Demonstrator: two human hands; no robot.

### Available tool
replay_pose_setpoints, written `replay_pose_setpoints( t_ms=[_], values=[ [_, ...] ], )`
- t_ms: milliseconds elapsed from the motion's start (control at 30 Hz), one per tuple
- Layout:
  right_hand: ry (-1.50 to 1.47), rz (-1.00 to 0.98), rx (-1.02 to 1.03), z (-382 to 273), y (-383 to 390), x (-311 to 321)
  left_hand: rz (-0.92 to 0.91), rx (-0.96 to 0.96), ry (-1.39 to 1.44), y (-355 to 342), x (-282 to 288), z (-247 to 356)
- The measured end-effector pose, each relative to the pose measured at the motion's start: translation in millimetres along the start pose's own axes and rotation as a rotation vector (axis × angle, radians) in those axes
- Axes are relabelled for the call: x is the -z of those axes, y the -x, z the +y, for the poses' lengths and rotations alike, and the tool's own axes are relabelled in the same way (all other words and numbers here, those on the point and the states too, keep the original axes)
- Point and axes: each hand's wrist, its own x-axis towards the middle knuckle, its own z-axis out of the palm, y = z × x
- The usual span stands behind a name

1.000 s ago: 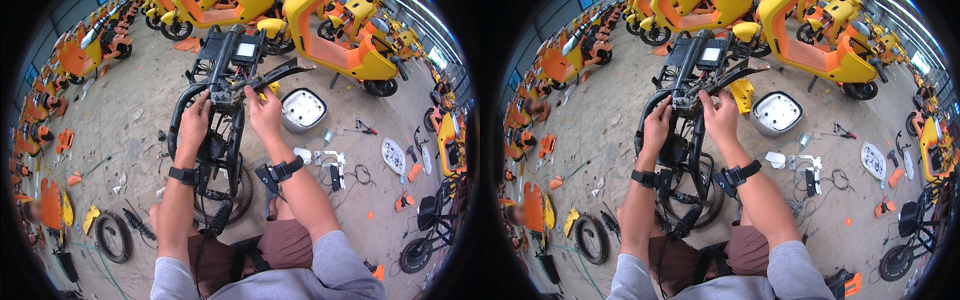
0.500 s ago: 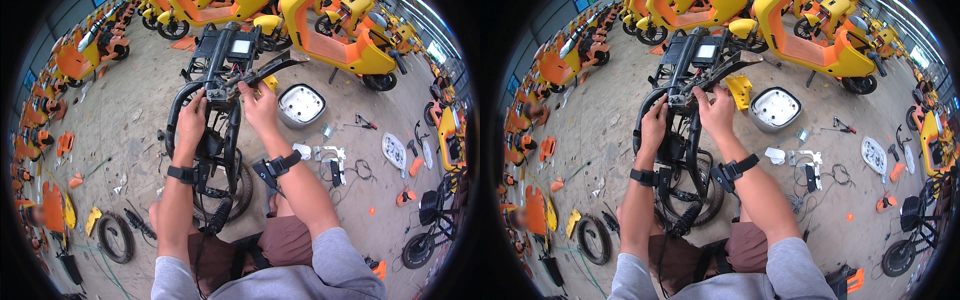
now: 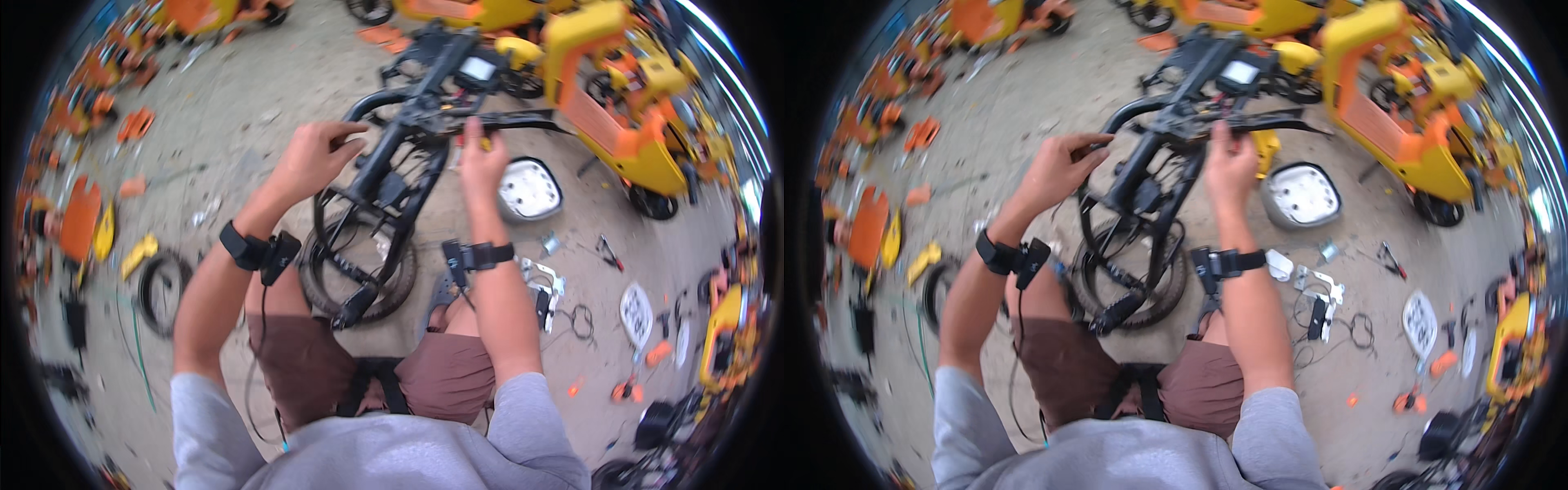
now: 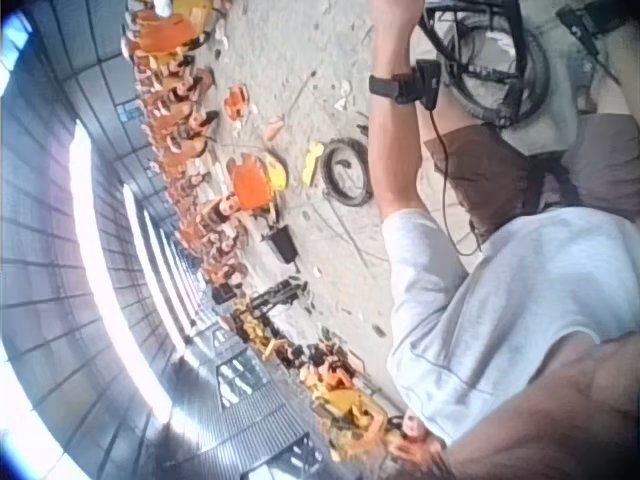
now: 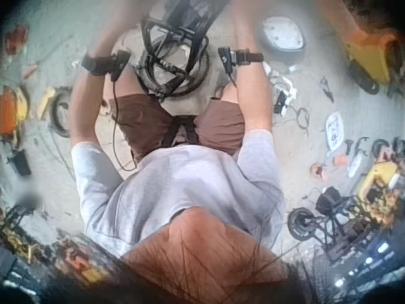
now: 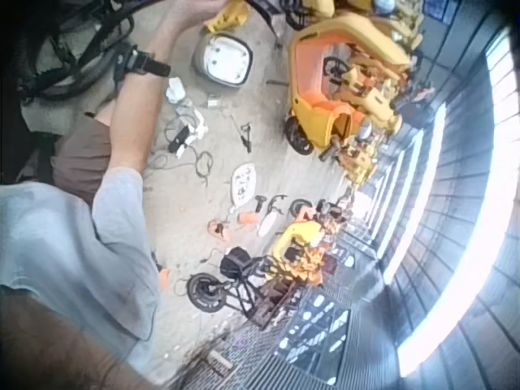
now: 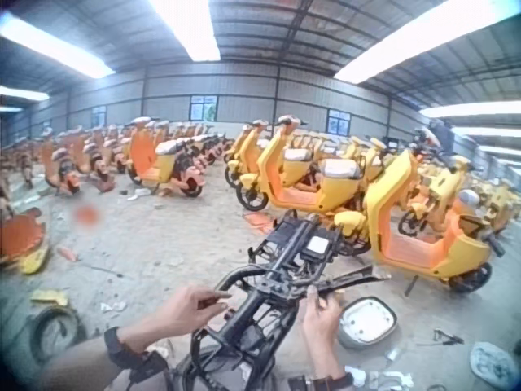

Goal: The person sits on the floor and assembles or repairs the frame of a scooter, attaching components like a rear shock absorber and wiring harness to the black metal frame by hand.

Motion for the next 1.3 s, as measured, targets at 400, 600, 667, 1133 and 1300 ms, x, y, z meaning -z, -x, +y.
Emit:
replay_pose_setpoints(
  t_ms=[400,600,667,1133,1300],
  values=[
    [-0.058,-0.123,-0.083,21,-10,25,0.162,0.304,-0.547,385,104,-90],
    [0.126,-0.156,-0.046,55,-6,36,-0.182,0.94,-0.225,569,-25,-181],
    [0.141,-0.186,-0.071,50,-2,39,-0.25,1.051,-0.161,585,-59,-187],
    [0.572,-0.185,0.159,-46,40,204,-0.387,0.793,-0.295,529,-203,-226],
    [0.684,-0.115,-0.125,-17,109,272,-0.655,0.666,-0.356,527,-212,-246]
  ],
)
